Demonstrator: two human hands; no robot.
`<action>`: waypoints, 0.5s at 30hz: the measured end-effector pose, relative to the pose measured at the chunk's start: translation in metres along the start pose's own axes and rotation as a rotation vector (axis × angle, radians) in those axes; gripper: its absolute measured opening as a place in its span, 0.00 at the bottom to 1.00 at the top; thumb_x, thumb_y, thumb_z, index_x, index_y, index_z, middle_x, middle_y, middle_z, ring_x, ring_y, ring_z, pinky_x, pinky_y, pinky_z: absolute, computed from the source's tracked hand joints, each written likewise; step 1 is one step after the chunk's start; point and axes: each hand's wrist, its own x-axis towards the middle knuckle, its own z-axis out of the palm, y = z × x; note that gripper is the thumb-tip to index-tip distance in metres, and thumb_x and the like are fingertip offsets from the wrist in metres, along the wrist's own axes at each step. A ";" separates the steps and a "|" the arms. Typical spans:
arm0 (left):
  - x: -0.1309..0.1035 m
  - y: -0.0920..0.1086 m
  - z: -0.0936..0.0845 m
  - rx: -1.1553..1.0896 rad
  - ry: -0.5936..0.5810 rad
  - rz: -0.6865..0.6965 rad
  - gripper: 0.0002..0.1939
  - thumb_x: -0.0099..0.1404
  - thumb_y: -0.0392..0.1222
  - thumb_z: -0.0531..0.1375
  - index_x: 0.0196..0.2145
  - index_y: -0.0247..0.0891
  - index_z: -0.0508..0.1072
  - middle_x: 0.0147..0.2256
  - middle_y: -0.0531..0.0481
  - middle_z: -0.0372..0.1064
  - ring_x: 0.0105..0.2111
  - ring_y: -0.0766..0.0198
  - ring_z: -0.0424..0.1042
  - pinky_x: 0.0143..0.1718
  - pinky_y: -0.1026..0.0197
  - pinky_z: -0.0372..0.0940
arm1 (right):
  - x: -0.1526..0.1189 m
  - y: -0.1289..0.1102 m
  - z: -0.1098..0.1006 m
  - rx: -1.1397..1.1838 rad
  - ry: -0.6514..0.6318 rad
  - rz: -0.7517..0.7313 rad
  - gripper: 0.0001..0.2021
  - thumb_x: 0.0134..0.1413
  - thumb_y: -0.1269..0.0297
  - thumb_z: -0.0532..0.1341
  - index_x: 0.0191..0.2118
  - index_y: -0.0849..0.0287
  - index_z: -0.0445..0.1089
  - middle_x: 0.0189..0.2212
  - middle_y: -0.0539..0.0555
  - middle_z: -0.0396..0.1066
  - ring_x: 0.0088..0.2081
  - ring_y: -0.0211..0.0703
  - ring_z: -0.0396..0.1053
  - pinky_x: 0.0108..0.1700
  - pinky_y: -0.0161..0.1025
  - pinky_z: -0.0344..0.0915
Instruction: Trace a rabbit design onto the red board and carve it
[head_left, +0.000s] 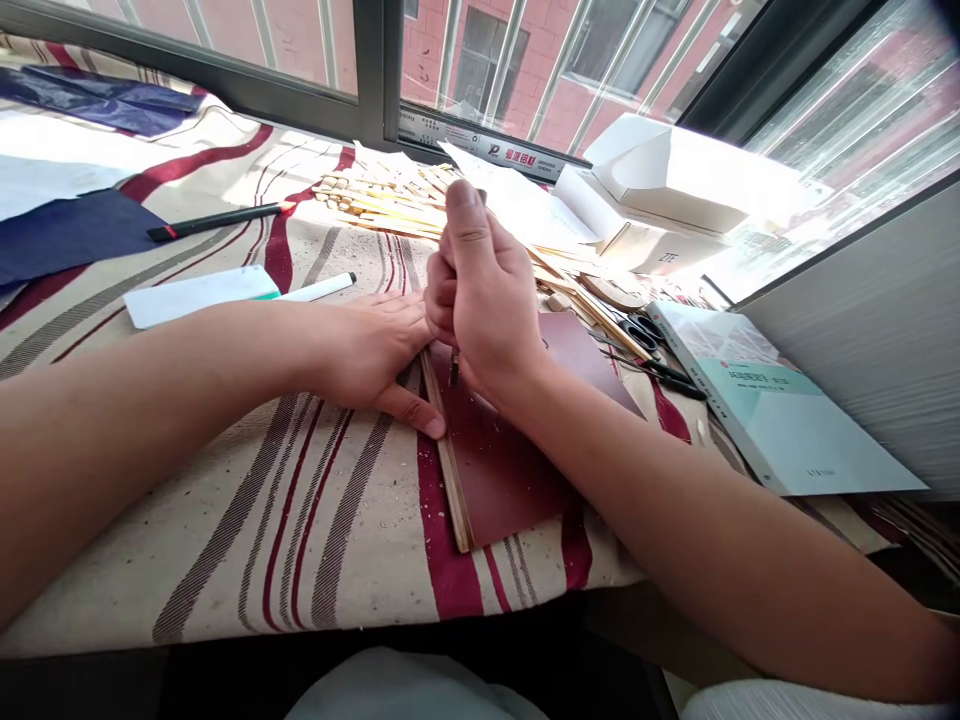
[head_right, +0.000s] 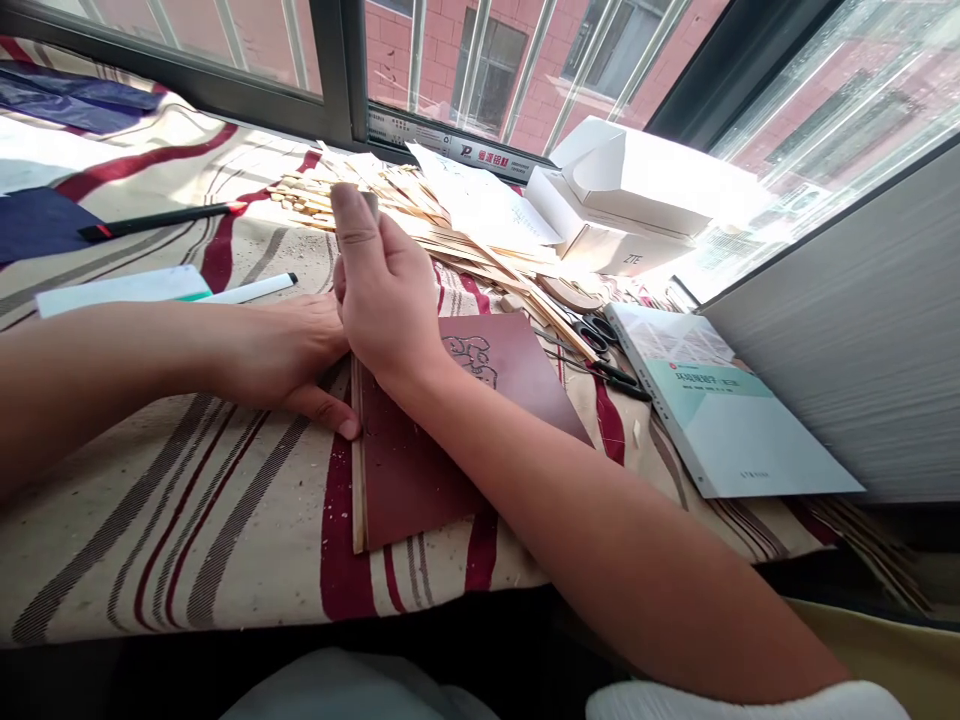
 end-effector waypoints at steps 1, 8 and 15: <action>0.000 0.000 0.000 -0.002 -0.010 -0.028 0.63 0.58 0.84 0.60 0.77 0.38 0.55 0.77 0.28 0.49 0.73 0.30 0.57 0.72 0.41 0.55 | -0.001 0.001 0.001 -0.006 0.067 -0.022 0.34 0.60 0.35 0.69 0.27 0.53 0.48 0.19 0.40 0.47 0.20 0.30 0.44 0.22 0.34 0.43; -0.001 0.005 0.000 0.043 -0.084 -0.133 0.68 0.57 0.87 0.58 0.78 0.34 0.51 0.78 0.25 0.43 0.74 0.31 0.55 0.74 0.38 0.50 | 0.005 -0.002 -0.003 0.088 0.239 0.112 0.33 0.66 0.36 0.65 0.27 0.52 0.48 0.17 0.38 0.45 0.17 0.29 0.39 0.20 0.34 0.39; -0.002 0.008 -0.004 0.012 -0.025 -0.019 0.56 0.60 0.80 0.62 0.73 0.39 0.63 0.74 0.32 0.59 0.71 0.34 0.62 0.72 0.43 0.55 | 0.004 -0.012 -0.007 0.133 -0.350 0.191 0.35 0.65 0.35 0.66 0.25 0.52 0.47 0.18 0.38 0.39 0.19 0.29 0.34 0.20 0.32 0.35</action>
